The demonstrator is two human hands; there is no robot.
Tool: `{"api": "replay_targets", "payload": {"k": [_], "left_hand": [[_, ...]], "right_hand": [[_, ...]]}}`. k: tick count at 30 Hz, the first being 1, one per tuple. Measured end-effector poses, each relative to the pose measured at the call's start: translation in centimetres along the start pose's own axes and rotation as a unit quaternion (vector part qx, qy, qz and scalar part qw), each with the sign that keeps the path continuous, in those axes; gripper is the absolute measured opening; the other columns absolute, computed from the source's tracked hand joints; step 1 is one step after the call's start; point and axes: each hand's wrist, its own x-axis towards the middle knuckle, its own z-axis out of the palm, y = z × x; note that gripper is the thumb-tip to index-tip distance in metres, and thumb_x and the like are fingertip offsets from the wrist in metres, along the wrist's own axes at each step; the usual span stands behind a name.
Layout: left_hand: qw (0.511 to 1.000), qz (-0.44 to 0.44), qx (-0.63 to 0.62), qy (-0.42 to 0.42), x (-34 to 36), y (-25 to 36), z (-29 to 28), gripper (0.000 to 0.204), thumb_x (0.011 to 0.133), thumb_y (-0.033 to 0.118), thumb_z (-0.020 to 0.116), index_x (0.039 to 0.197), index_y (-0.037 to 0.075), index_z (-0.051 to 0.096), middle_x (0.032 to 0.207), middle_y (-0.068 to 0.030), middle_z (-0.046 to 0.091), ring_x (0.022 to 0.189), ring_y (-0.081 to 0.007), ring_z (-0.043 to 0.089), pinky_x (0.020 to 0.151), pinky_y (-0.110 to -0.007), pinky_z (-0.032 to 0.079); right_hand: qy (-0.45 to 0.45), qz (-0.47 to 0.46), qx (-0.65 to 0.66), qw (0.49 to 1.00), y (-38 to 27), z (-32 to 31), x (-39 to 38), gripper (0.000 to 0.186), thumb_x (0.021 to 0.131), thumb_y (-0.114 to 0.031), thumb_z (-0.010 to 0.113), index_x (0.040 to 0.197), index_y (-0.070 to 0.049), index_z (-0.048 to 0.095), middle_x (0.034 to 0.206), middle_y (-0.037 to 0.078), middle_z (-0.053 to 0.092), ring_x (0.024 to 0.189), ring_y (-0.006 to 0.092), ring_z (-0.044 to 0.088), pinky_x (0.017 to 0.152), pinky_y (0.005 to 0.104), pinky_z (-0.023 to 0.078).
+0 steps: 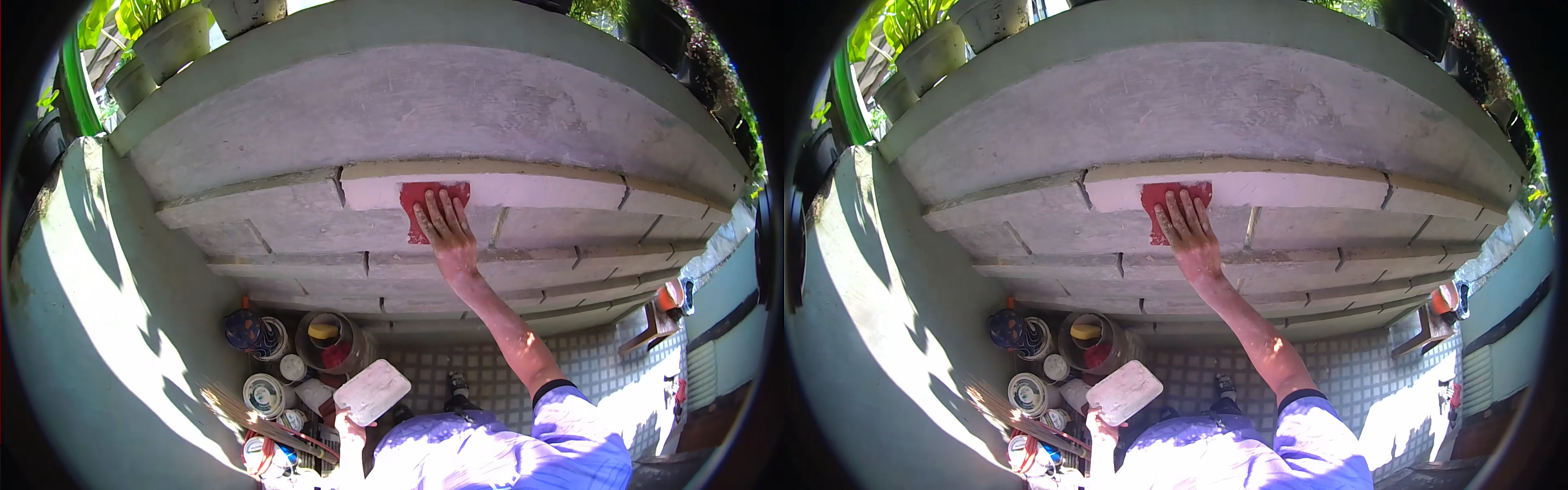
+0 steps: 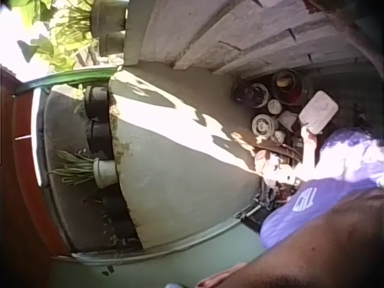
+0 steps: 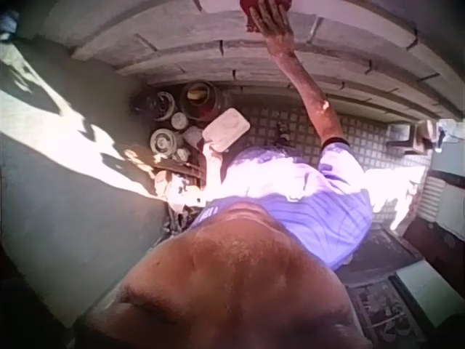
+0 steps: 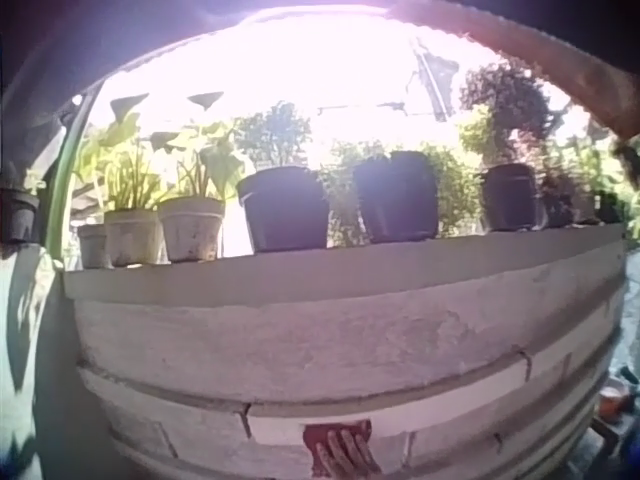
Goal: Applying filler material to gaps in a concrete wall using a scraper tool.
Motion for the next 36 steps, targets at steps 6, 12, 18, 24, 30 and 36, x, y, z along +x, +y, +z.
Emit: {"api": "replay_targets", "payload": {"k": [6, 12, 18, 24, 30, 36], "left_hand": [[0.997, -0.071, -0.031, 0.023, 0.5, 0.5, 0.2, 0.067, 0.079, 0.048, 0.055, 0.136, 0.014, 0.045, 0.134, -0.0146, 0.055, 0.111, -0.0354, 0.062, 0.056, -0.047, 0.063], [0.988, -0.139, -0.052, 0.051, 1.0, 1.1, -0.4, 0.070, 0.079, 0.042, 0.053, 0.140, 0.010, 0.042, 0.132, -0.0142, 0.057, 0.110, -0.0348, 0.063, 0.057, -0.049, 0.063], [0.985, -0.119, -0.121, 0.012, 1.0, 1.1, 1.2, 0.060, 0.080, 0.038, 0.051, 0.133, 0.009, 0.049, 0.130, -0.0142, 0.059, 0.106, -0.0345, 0.065, 0.054, -0.048, 0.061], [0.984, -0.139, -0.096, 0.056, 1.8, 0.0, 0.8, 0.058, 0.080, 0.038, 0.051, 0.129, 0.008, 0.053, 0.122, -0.0132, 0.064, 0.103, -0.0339, 0.066, 0.051, -0.047, 0.059], [0.981, -0.153, -0.110, 0.035, 2.2, 0.3, 1.3, 0.058, 0.080, 0.039, 0.052, 0.130, 0.008, 0.052, 0.123, -0.0127, 0.064, 0.103, -0.0336, 0.067, 0.051, -0.047, 0.058], [0.982, -0.142, -0.117, 0.053, 1.8, -0.2, 0.1, 0.061, 0.080, 0.040, 0.052, 0.134, 0.012, 0.049, 0.124, -0.0104, 0.063, 0.108, -0.0336, 0.064, 0.053, -0.048, 0.058]], "right_hand": [[-0.146, -0.051, 0.073, 0.985, -3.0, 1.6, -6.3, 0.050, 0.080, -0.008, 0.059, 0.129, -0.010, 0.060, 0.141, 0.010, 0.052, 0.135, 0.0301, 0.045, 0.113, 0.0466, 0.036], [0.032, 0.003, 0.061, 0.998, -1.0, -1.7, 0.6, 0.052, 0.078, -0.004, 0.060, 0.129, -0.013, 0.061, 0.138, 0.009, 0.056, 0.132, 0.0306, 0.048, 0.110, 0.0464, 0.040], [-0.186, -0.074, 0.048, 0.979, -2.8, 2.3, -5.4, 0.052, 0.079, -0.006, 0.058, 0.131, -0.011, 0.058, 0.144, 0.010, 0.049, 0.134, 0.0306, 0.046, 0.111, 0.0473, 0.038], [-0.012, -0.090, 0.073, 0.993, -3.5, -0.8, 0.5, 0.050, 0.082, -0.011, 0.058, 0.132, -0.010, 0.058, 0.142, 0.012, 0.051, 0.133, 0.0303, 0.046, 0.113, 0.0437, 0.037], [-0.066, -0.127, -0.071, 0.987, -2.9, 2.6, 1.0, 0.051, 0.087, -0.017, 0.053, 0.138, -0.006, 0.051, 0.147, 0.014, 0.044, 0.141, 0.0273, 0.035, 0.120, 0.0407, 0.025], [-0.109, -0.166, 0.061, 0.978, -4.2, 0.2, -1.6, 0.052, 0.084, -0.015, 0.056, 0.136, -0.010, 0.053, 0.145, 0.012, 0.048, 0.136, 0.0271, 0.043, 0.115, 0.0422, 0.034]]}}
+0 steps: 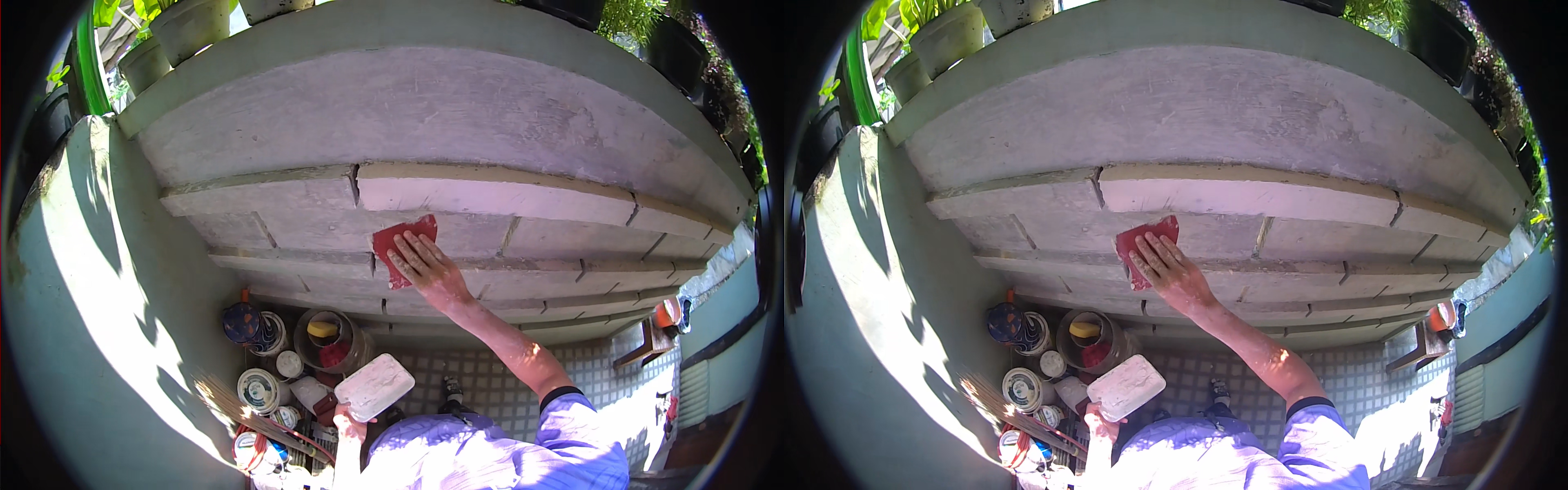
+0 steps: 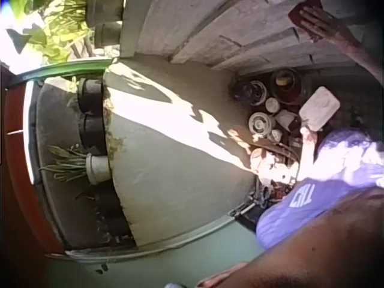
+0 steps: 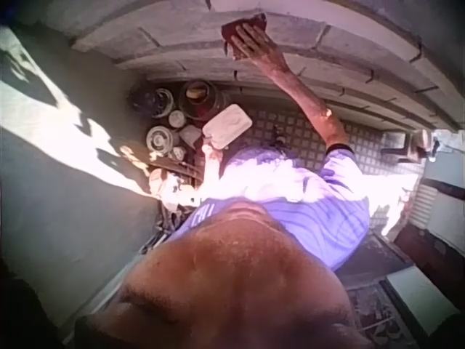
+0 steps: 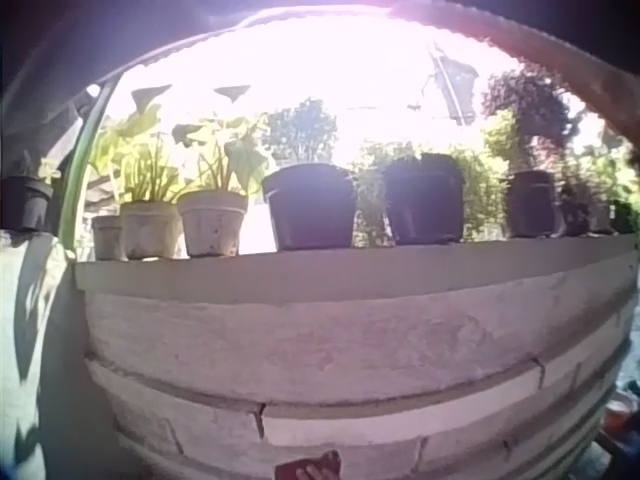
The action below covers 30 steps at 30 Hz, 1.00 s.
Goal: Applying filler material to gaps in a concrete wall using a scraper tool.
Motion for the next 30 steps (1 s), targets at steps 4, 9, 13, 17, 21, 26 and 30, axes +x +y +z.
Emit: {"api": "replay_targets", "payload": {"k": [4, 9, 13, 17, 21, 26, 30], "left_hand": [[1.000, 0.000, 0.016, -0.013, 0.3, -0.4, -0.7, 0.061, 0.079, 0.041, 0.053, 0.134, 0.013, 0.049, 0.124, -0.0098, 0.063, 0.109, -0.0332, 0.063, 0.053, -0.049, 0.058], [0.998, 0.029, 0.032, -0.045, 0.2, -0.2, -0.3, 0.061, 0.080, 0.042, 0.051, 0.134, 0.014, 0.049, 0.128, -0.0098, 0.062, 0.110, -0.0322, 0.063, 0.055, -0.047, 0.059], [0.999, 0.023, 0.029, -0.028, 0.6, -0.2, -0.5, 0.062, 0.079, 0.041, 0.052, 0.136, 0.015, 0.047, 0.131, -0.0087, 0.059, 0.112, -0.0319, 0.062, 0.054, -0.047, 0.059], [0.999, -0.002, 0.035, -0.031, 0.3, 0.6, 0.5, 0.061, 0.080, 0.040, 0.052, 0.136, 0.015, 0.047, 0.131, -0.0089, 0.059, 0.113, -0.0310, 0.062, 0.054, -0.046, 0.059], [0.998, -0.013, 0.045, -0.039, 0.4, 0.8, 1.5, 0.061, 0.081, 0.039, 0.051, 0.135, 0.013, 0.047, 0.131, -0.0089, 0.059, 0.113, -0.0302, 0.062, 0.054, -0.044, 0.059], [0.999, -0.009, 0.043, -0.028, 0.5, 0.9, 1.2, 0.060, 0.081, 0.039, 0.050, 0.135, 0.013, 0.048, 0.129, -0.0092, 0.061, 0.110, -0.0295, 0.064, 0.053, -0.042, 0.059], [0.999, -0.020, 0.042, -0.008, 0.7, 0.6, 0.8, 0.060, 0.081, 0.041, 0.049, 0.134, 0.012, 0.048, 0.126, -0.0093, 0.063, 0.108, -0.0288, 0.065, 0.052, -0.040, 0.058]], "right_hand": [[0.122, 0.097, -0.080, 0.985, 4.7, -1.8, 1.3, 0.054, 0.082, -0.014, 0.058, 0.136, -0.010, 0.053, 0.146, 0.011, 0.047, 0.136, 0.0258, 0.044, 0.114, 0.0401, 0.036], [0.036, 0.077, -0.085, 0.993, 4.4, 1.8, -3.2, 0.051, 0.082, -0.012, 0.058, 0.134, -0.011, 0.056, 0.143, 0.009, 0.050, 0.134, 0.0249, 0.047, 0.113, 0.0404, 0.037], [0.039, 0.044, -0.044, 0.997, 3.4, 0.0, -4.5, 0.046, 0.083, -0.011, 0.058, 0.129, -0.012, 0.060, 0.139, 0.007, 0.054, 0.131, 0.0243, 0.050, 0.111, 0.0397, 0.041], [0.149, 0.111, -0.075, 0.980, 6.8, -2.9, -2.2, 0.045, 0.083, -0.009, 0.058, 0.128, -0.014, 0.062, 0.139, 0.007, 0.055, 0.129, 0.0254, 0.052, 0.108, 0.0404, 0.044], [0.094, 0.137, -0.072, 0.983, 7.3, -0.8, -4.9, 0.046, 0.081, -0.008, 0.060, 0.126, -0.012, 0.063, 0.139, 0.007, 0.055, 0.131, 0.0260, 0.050, 0.109, 0.0412, 0.043], [0.038, 0.091, -0.043, 0.994, 5.7, -0.6, -8.1, 0.048, 0.080, -0.006, 0.060, 0.128, -0.011, 0.061, 0.140, 0.009, 0.054, 0.132, 0.0277, 0.049, 0.110, 0.0422, 0.043], [0.141, 0.147, -0.071, 0.976, 9.8, -4.2, -7.3, 0.055, 0.080, -0.003, 0.060, 0.134, -0.012, 0.056, 0.144, 0.008, 0.050, 0.135, 0.0287, 0.045, 0.110, 0.0454, 0.041]]}}
